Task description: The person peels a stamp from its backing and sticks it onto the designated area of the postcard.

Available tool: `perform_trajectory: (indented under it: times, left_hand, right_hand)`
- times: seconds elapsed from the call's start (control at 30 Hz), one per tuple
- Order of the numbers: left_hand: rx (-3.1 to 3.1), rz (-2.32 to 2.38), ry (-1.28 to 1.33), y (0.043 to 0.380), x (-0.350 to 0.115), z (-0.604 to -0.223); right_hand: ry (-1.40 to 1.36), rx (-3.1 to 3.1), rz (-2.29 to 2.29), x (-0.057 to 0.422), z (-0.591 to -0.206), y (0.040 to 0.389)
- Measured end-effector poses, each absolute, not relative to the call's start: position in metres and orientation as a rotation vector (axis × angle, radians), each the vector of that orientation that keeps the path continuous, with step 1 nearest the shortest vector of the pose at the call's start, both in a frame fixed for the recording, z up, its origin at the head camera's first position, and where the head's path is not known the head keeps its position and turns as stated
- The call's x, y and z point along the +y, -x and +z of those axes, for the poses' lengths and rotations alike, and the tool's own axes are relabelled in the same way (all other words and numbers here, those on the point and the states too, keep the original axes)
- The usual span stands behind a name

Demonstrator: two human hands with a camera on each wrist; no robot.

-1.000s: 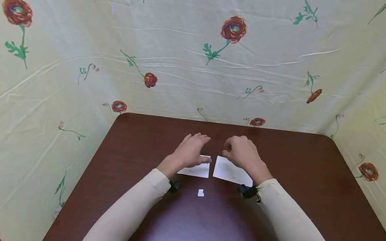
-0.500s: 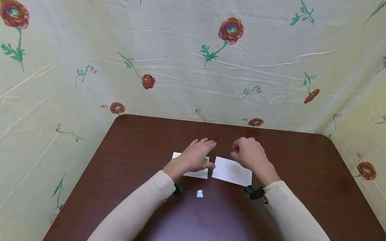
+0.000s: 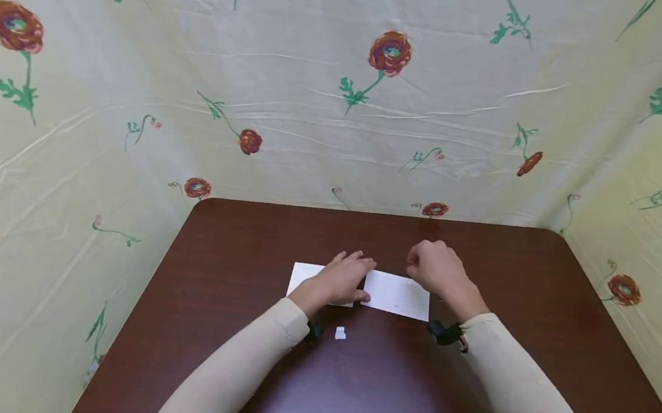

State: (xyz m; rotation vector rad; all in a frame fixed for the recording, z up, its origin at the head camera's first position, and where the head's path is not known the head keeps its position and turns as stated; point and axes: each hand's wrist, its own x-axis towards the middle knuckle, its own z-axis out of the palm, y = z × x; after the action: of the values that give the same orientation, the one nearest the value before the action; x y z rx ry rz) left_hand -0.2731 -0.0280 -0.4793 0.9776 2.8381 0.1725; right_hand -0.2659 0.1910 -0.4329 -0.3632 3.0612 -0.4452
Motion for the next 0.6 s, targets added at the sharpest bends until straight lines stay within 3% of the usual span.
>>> perform_trajectory:
  times: [0.6]
  left_hand:
    - [2.798, 0.115, -0.971, 0.269, -0.022, -0.49]
  right_hand:
    - [0.297, 3.055, -0.418, 0.219, -0.445, 0.264]
